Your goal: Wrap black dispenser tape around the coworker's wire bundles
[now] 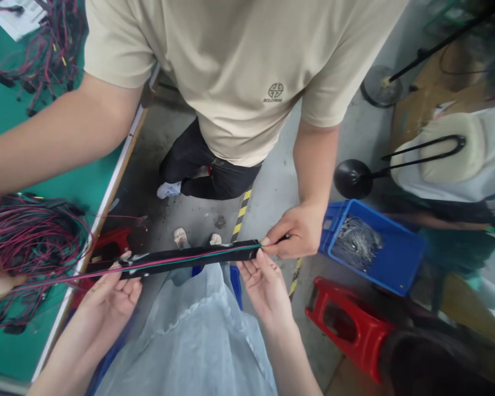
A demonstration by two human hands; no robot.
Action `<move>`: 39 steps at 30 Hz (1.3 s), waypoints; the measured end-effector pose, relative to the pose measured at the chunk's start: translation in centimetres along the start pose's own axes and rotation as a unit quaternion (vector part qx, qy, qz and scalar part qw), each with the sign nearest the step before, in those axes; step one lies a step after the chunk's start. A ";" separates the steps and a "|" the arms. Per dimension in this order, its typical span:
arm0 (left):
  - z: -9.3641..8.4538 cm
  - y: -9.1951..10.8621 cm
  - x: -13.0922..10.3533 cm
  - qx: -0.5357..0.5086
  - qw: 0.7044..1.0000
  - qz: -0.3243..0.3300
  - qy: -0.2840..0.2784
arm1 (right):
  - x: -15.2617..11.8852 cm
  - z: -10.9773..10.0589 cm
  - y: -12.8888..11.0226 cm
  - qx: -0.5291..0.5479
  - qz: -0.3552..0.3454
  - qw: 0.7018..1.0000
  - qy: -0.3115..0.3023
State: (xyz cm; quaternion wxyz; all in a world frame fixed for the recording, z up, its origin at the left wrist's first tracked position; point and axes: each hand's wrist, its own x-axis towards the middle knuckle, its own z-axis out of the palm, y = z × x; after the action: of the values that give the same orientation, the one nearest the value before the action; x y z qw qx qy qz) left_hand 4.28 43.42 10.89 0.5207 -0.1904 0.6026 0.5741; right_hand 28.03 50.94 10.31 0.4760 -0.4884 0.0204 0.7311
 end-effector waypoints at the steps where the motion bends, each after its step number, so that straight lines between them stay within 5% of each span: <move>1: -0.1 -0.1 0.0 0.001 1.000 0.004 0.004 | 0.1 0.1 0.0 0.001 -0.002 1.000 0.009; 9: 0.2 0.5 -1.6 0.006 1.000 0.011 -0.024 | 0.2 0.3 -0.6 0.008 0.059 0.996 0.063; 26: -0.5 2.1 -2.2 0.027 0.991 0.016 -0.127 | 0.4 0.1 -0.1 -0.012 0.056 0.995 0.080; 39: -0.4 3.3 -3.1 0.026 0.989 0.011 -0.145 | 0.4 -0.3 -0.3 -0.012 0.059 0.998 0.030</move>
State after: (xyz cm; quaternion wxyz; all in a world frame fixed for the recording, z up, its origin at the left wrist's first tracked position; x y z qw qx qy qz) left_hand 2.57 42.84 15.08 0.6010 -0.0847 0.5373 0.5856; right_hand 28.37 51.20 10.03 0.4255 -0.5143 0.0544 0.7427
